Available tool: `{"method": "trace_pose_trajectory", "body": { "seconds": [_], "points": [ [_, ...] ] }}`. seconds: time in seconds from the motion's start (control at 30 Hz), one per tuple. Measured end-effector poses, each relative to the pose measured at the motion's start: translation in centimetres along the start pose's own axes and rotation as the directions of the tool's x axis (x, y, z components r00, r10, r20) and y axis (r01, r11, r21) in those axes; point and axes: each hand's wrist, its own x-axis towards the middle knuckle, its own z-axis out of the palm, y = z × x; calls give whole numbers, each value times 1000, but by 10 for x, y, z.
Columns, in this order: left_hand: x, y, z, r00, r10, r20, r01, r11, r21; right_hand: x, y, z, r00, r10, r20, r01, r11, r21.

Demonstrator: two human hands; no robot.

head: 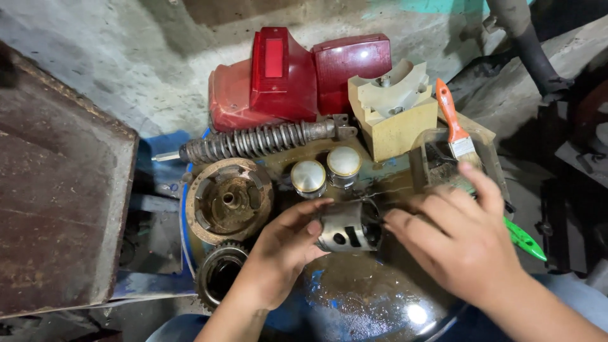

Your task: Cleaning a motorcycle engine piston using a small brush and solvent on a workbench.

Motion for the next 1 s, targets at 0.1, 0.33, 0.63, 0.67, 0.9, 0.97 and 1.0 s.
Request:
{"method": "trace_pose_trajectory", "body": {
  "seconds": [0.1,0.33,0.63,0.67,0.9,0.97,1.0],
  "points": [
    [0,5,0,1000,2,-1,-2,998,-56,0,9,-10,1000,18,-9,-18,998,-68],
    [1,7,3,985,-156,-79,138,971,-195,-5,8,-18,999,44,-30,-47,993,-110],
    [-1,9,2,994,-104,16,104,950,-293,-9,14,-13,957,290,28,-291,950,115],
    [-2,12,6,993,-119,14,116,931,-345,-9,14,-12,948,317,26,-317,936,155],
    [-6,11,1,978,25,205,48,936,-348,-9,15,-6,934,355,32,-354,915,192],
    [-3,6,-2,984,19,175,44,937,-348,-10,15,-4,934,356,35,-355,914,197],
    [-2,4,-4,989,10,148,43,937,-346,-10,15,-4,933,359,35,-359,912,200]
  ]
}}
